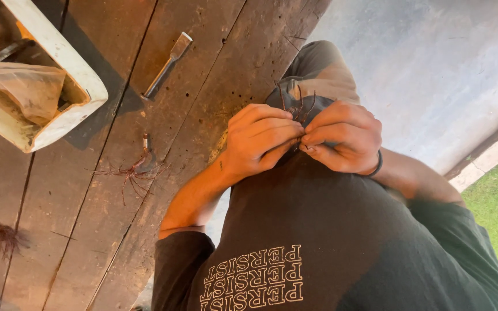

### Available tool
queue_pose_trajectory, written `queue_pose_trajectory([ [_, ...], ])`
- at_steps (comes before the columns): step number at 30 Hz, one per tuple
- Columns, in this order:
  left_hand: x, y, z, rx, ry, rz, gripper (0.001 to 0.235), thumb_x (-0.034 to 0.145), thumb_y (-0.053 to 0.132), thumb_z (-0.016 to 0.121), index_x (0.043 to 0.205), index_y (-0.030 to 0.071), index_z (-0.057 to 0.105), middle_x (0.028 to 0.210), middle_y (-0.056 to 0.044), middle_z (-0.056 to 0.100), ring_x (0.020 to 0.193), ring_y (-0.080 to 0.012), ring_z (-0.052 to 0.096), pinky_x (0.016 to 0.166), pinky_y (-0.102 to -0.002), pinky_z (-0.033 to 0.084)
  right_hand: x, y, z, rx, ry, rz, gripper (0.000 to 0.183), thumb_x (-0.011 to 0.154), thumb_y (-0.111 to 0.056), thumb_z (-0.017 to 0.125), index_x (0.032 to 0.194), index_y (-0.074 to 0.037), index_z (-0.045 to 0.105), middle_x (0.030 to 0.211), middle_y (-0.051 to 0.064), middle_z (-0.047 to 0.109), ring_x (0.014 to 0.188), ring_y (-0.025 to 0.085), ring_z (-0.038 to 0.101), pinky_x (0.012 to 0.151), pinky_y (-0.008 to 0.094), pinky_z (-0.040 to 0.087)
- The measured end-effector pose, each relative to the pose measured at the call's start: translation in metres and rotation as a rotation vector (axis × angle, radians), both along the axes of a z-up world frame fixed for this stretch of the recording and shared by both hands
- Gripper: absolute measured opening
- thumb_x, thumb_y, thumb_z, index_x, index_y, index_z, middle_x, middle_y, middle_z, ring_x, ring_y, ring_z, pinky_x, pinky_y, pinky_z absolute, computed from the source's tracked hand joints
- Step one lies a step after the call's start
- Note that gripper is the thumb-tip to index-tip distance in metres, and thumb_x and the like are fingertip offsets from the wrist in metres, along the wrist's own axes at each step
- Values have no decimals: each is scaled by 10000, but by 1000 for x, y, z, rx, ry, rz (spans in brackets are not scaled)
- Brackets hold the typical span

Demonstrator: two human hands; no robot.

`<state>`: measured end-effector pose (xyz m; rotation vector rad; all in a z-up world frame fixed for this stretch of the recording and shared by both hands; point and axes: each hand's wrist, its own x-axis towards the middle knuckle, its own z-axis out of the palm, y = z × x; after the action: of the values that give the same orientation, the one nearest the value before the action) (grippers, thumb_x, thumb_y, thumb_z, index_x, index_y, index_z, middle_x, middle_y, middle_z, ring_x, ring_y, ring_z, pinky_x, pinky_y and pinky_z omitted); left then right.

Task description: Stripping insulation from copper wires and twisting the strands together at a workshop bench

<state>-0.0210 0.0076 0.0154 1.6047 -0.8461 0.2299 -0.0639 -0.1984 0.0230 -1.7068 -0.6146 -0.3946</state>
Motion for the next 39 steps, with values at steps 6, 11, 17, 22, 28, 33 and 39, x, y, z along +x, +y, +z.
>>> queue_pose_trajectory([
  [6,0,1,2,0,1,11,92,980,159,706,1028,122,775,969,-19,781,914,-252,755,787,-379,595,4,4,1,38,-16,16,47,871,-12,757,903,22,750,877,176,711,668,289,687,544,374,575],
  [11,1,-1,1,-19,-11,37,80,971,162,715,997,121,779,939,-20,777,895,-251,757,773,-376,596,10,7,-2,100,-64,59,69,836,28,769,879,23,716,818,187,712,636,284,677,524,374,562],
  [17,3,-2,2,-23,-14,53,65,961,154,724,964,117,778,918,-26,771,883,-258,756,761,-379,592,14,7,-8,127,-77,72,121,774,37,807,810,-10,702,777,171,703,611,276,665,503,366,553],
  [22,1,-2,2,-25,-3,64,66,959,164,732,951,118,778,906,-23,770,874,-258,758,754,-373,591,11,7,-11,131,-42,78,143,747,72,805,805,-7,701,767,167,701,607,278,664,509,371,556],
  [28,0,-2,1,-13,-1,67,60,957,165,737,939,122,777,906,-19,771,879,-254,760,755,-368,593,11,7,-12,132,-27,88,97,785,10,795,816,0,703,778,164,701,624,276,665,529,373,564],
  [33,0,-2,-1,-21,5,69,61,957,159,734,939,117,774,908,-25,770,871,-256,755,756,-376,592,12,9,-13,150,-61,65,139,822,-42,815,791,-11,683,755,160,691,609,250,646,519,337,548],
  [39,0,-1,-3,-16,-3,69,54,957,156,732,945,122,773,921,-20,773,875,-250,757,763,-369,589,11,11,-13,167,-57,46,146,819,23,808,813,20,662,740,186,687,592,258,650,495,340,540],
])
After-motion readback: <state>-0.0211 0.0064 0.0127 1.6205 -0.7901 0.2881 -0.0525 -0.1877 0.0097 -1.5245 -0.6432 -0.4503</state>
